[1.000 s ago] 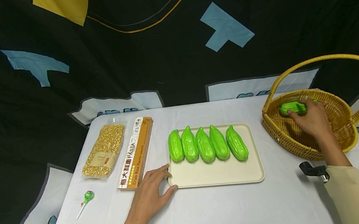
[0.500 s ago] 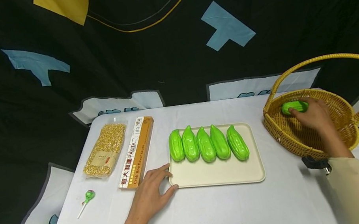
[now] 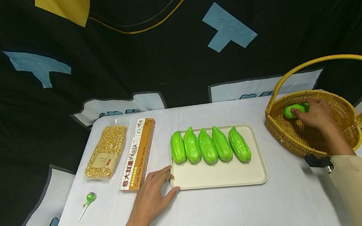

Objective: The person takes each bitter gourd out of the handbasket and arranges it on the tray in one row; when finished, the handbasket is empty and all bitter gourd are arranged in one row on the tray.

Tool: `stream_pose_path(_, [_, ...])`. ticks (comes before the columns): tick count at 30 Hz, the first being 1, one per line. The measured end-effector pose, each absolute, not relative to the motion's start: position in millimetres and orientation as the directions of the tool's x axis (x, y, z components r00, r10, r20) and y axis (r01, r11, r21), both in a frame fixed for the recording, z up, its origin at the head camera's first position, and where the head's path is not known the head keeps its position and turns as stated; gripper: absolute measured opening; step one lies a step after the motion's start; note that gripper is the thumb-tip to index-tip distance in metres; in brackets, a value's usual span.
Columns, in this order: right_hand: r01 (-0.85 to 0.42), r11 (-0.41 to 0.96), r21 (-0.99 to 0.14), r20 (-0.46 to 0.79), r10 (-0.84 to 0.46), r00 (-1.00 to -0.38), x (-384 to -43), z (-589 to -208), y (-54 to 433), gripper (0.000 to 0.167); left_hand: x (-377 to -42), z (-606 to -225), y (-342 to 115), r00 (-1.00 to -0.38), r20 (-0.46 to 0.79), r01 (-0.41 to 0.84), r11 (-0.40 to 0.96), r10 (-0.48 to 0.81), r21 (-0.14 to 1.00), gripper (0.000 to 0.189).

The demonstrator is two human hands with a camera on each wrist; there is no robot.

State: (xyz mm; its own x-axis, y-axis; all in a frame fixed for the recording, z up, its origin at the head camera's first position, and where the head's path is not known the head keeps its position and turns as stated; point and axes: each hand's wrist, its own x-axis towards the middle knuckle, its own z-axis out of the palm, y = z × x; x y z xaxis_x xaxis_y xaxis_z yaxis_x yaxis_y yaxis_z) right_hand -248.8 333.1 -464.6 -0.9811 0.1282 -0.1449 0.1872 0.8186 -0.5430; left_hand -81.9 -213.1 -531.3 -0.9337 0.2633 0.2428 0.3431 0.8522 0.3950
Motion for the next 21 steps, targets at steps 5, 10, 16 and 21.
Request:
stream_pose_path(5, [0.172,0.804,-0.569,-0.143,0.109,-0.984,-248,-464,332,0.064,-81,-532,-213,-0.934,0.244,0.343,0.851,0.262,0.399,0.037])
stream_pose_path(10, [0.155,0.803,-0.576,-0.137,0.092,-0.986,-246,-468,332,0.065,-81,-531,-212,-0.932,0.25,0.347,0.848,0.263,0.4,0.037])
stream_pose_path(16, [0.16,0.817,-0.554,-0.14,0.098,-0.985,-241,-465,333,0.075,-81,-531,-212,-0.932,0.251,0.346,0.849,0.262,0.399,0.037])
stream_pose_path(21, [0.14,0.831,-0.539,-0.14,0.075,-0.987,-236,-464,336,0.078,-81,-531,-213,-0.931,0.251,0.349,0.848,0.265,0.398,0.037])
